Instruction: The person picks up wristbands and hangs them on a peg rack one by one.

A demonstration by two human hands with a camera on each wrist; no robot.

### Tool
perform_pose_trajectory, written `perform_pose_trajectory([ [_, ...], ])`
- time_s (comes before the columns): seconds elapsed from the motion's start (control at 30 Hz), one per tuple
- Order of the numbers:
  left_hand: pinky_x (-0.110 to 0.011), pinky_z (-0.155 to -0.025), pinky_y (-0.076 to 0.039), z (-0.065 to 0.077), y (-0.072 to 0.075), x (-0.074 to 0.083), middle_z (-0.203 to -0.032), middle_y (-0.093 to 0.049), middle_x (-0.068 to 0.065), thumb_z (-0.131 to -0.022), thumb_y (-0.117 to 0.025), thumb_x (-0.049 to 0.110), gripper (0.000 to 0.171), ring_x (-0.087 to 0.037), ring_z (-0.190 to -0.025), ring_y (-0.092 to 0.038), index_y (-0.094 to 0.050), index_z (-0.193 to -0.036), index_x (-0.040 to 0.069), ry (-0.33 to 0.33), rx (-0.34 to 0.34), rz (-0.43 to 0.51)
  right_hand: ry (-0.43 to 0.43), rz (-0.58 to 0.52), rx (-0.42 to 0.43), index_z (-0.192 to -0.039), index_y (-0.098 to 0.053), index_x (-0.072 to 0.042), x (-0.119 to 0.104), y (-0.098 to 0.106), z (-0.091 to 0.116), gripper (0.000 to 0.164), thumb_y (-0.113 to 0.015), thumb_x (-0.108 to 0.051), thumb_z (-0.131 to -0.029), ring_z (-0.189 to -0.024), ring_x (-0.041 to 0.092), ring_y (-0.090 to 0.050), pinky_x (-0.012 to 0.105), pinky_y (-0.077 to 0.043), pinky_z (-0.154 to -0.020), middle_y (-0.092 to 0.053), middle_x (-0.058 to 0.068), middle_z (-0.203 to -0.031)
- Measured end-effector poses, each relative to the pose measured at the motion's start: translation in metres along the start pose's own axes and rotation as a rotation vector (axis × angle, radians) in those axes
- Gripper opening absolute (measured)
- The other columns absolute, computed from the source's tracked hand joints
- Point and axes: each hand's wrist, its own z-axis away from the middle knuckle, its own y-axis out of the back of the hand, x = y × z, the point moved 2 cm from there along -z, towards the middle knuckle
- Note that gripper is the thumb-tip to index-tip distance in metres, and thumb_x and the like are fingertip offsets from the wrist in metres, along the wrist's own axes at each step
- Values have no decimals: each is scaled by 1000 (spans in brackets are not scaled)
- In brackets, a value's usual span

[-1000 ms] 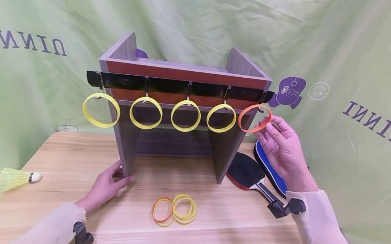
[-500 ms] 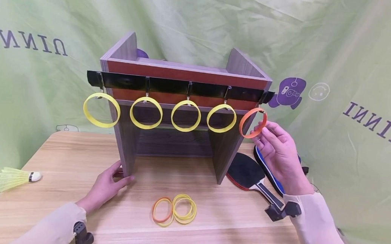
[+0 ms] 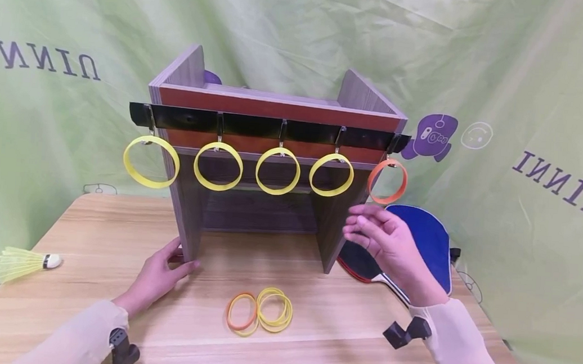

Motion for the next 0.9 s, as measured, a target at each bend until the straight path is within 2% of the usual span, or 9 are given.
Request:
perform_pose_trajectory([
  [0.1, -52, -98, -56, 0, 1, 1, -132, -68, -31, -98, -75, 23, 68, -43, -119, -69, -44, -155, 4, -6, 1, 8, -58, 142, -63, -122, -62, 6, 13, -7, 2, 19, -53, 1, -106, -95, 13, -76, 30, -63, -89, -76, 0, -105],
  [0.2, -55, -99, -55, 0, 1, 2, -132, -68, -31, -98, -75, 22, 67, -44, -118, -69, -44, -155, 4, -10, 5, 7, -143, 296, -104, -124, -58, 14, 29, -17, 4, 26, -60, -3, -104, -93, 13, -76, 33, -63, -88, -76, 1, -103],
  [0.33, -56, -100, -55, 1, 1, 2, -133, -67, -31, -98, -75, 22, 67, -44, -118, -69, -44, -155, 3, -15, 2, -7, -237, 434, -160, -122, -59, 16, 58, -31, 7, 29, -63, -5, -102, -89, 12, -75, 39, -64, -88, -74, 20, -103],
  [0.4, -57, -101, -54, 1, 0, 3, -134, -67, -32, -98, -75, 22, 68, -45, -119, -69, -43, -155, 3, -13, -1, -8, -257, 481, -191, -120, -60, 17, 73, -36, 9, 27, -61, -2, -101, -87, 12, -73, 41, -64, -86, -71, 31, -103],
  [0.47, -59, -103, -53, 0, 0, 3, -136, -66, -31, -98, -75, 23, 69, -44, -120, -68, -42, -157, 4, -8, -4, -9, -267, 514, -224, -117, -60, 18, 88, -40, 11, 25, -60, 0, -99, -85, 12, -71, 39, -64, -84, -68, 36, -103],
  [0.6, -59, -103, -52, 0, 0, 4, -138, -65, -31, -99, -75, 24, 70, -44, -121, -67, -42, -157, 5, -5, -7, -9, -255, 629, -260, -109, -66, 13, 110, -46, 16, 19, -65, 0, -96, -84, 7, -65, 24, -59, -77, -71, 26, -96],
  [0.67, -58, -102, -52, 1, 0, 4, -137, -66, -30, -99, -75, 24, 69, -44, -120, -67, -42, -156, 5, -5, -7, -12, -242, 680, -276, -106, -69, 9, 117, -49, 17, 16, -69, -3, -95, -84, 4, -62, 20, -56, -77, -73, 19, -94],
  [0.73, -58, -102, -53, 1, 0, 5, -136, -66, -30, -99, -75, 24, 69, -44, -120, -67, -43, -156, 5, -4, -6, -13, -232, 714, -292, -103, -70, 6, 121, -53, 18, 14, -72, -5, -94, -83, 2, -61, 18, -54, -76, -73, 14, -92],
  [0.9, -59, -103, -53, 1, 1, 4, -138, -65, -31, -99, -74, 23, 69, -45, -121, -67, -42, -157, 5, -3, -11, -9, -249, 723, -324, -101, -70, 5, 128, -59, 21, 12, -74, -4, -93, -80, 1, -59, 18, -53, -76, -71, 11, -90],
])
